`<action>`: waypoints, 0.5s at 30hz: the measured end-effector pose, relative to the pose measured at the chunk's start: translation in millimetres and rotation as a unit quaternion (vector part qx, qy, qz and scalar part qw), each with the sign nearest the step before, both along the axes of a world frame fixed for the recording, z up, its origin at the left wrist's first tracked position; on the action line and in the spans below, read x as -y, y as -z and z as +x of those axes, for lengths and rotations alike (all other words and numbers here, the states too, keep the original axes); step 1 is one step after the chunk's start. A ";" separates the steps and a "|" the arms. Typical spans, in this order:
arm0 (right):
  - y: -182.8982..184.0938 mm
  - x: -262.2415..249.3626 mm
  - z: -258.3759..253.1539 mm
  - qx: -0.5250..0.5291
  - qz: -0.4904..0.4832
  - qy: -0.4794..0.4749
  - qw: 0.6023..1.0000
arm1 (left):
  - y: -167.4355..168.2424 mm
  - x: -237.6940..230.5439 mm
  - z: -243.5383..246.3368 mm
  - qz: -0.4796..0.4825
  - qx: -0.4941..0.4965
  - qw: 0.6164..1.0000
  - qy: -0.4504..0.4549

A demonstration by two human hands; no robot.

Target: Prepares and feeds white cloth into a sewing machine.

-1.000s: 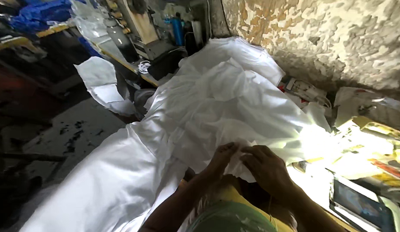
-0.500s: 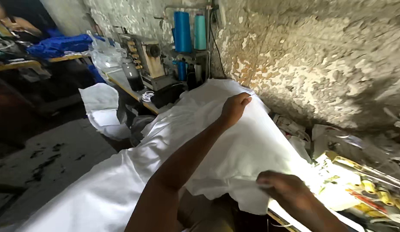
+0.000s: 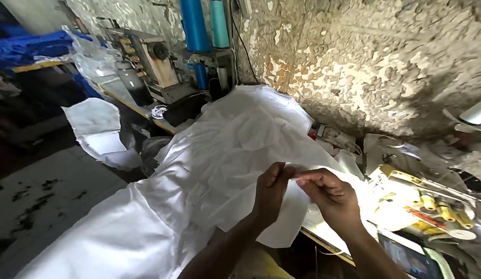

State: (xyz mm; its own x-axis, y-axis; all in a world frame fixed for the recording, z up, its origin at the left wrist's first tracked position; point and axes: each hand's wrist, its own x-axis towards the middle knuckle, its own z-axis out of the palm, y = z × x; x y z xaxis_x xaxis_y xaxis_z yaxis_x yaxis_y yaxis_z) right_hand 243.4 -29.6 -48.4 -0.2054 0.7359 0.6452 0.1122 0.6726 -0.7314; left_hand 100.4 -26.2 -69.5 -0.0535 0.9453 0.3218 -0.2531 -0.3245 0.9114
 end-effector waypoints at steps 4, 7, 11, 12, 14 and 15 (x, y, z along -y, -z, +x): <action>-0.1 0.3 -5.4 -0.033 -0.010 0.017 0.999 | 4.7 12.7 -0.5 0.056 -0.005 0.998 -0.017; -0.4 0.7 -6.4 -0.029 0.008 0.024 0.999 | 7.2 15.7 -3.3 0.103 -0.013 0.994 -0.014; -1.5 3.7 -6.5 -0.036 0.014 0.028 0.999 | 6.1 22.1 -3.3 0.098 0.000 0.995 0.006; -1.7 4.7 -6.0 -0.037 0.011 0.027 0.999 | 6.0 23.3 -3.2 0.100 -0.003 0.995 0.009; -1.8 6.5 -5.5 -0.041 0.006 0.025 0.999 | 5.8 25.3 -3.4 0.104 -0.012 0.994 0.010; -2.1 7.6 -5.4 -0.043 0.002 0.024 0.999 | 5.6 26.4 -3.8 0.106 -0.016 0.994 0.014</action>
